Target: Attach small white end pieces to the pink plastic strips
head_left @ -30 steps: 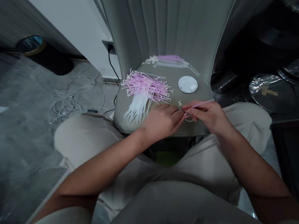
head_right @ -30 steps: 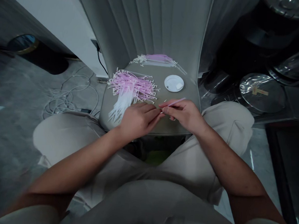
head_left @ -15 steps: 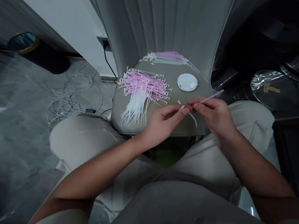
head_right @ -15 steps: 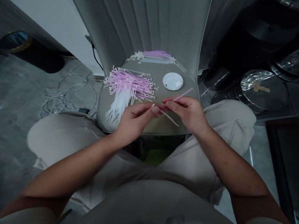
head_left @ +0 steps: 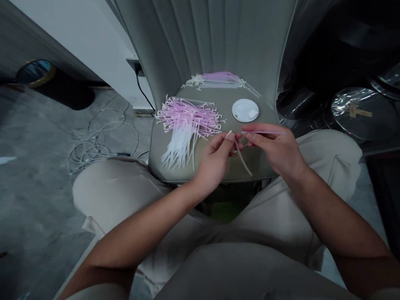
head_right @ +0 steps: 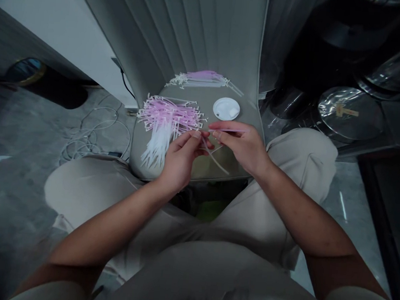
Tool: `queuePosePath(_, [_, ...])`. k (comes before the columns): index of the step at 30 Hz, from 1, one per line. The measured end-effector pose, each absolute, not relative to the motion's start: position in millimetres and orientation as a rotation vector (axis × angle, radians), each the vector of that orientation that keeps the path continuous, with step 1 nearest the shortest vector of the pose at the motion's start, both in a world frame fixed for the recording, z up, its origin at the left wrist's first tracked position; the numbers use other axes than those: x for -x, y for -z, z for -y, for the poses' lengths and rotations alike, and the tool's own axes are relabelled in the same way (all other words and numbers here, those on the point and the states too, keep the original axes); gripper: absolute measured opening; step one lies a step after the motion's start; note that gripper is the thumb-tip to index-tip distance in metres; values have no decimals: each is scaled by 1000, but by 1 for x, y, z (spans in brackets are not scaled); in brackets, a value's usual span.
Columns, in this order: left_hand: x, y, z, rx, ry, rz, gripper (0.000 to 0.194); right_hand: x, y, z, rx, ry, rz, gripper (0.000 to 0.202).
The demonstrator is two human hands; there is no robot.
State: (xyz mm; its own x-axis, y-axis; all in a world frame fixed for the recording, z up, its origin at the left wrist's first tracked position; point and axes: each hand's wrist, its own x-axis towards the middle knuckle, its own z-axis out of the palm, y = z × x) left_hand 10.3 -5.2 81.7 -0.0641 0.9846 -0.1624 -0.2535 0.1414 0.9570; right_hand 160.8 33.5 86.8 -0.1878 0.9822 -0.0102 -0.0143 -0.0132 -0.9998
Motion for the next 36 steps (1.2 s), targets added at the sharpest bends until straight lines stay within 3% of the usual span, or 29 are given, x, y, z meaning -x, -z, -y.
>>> queuePosePath(15, [-2, -82, 8, -1149, -1183, -1283, 23, -161, -89, -22, 1110, -966, 1727, 18])
queuePosePath(28, [2, -79, 5, -1200, -1167, -1326, 23, -168, -90, -20, 1107, -875, 1818, 20])
queuePosePath(36, [11, -66, 5, -1797, -1226, -1359, 19, -177, -87, -27, 1084, -867, 2055, 19])
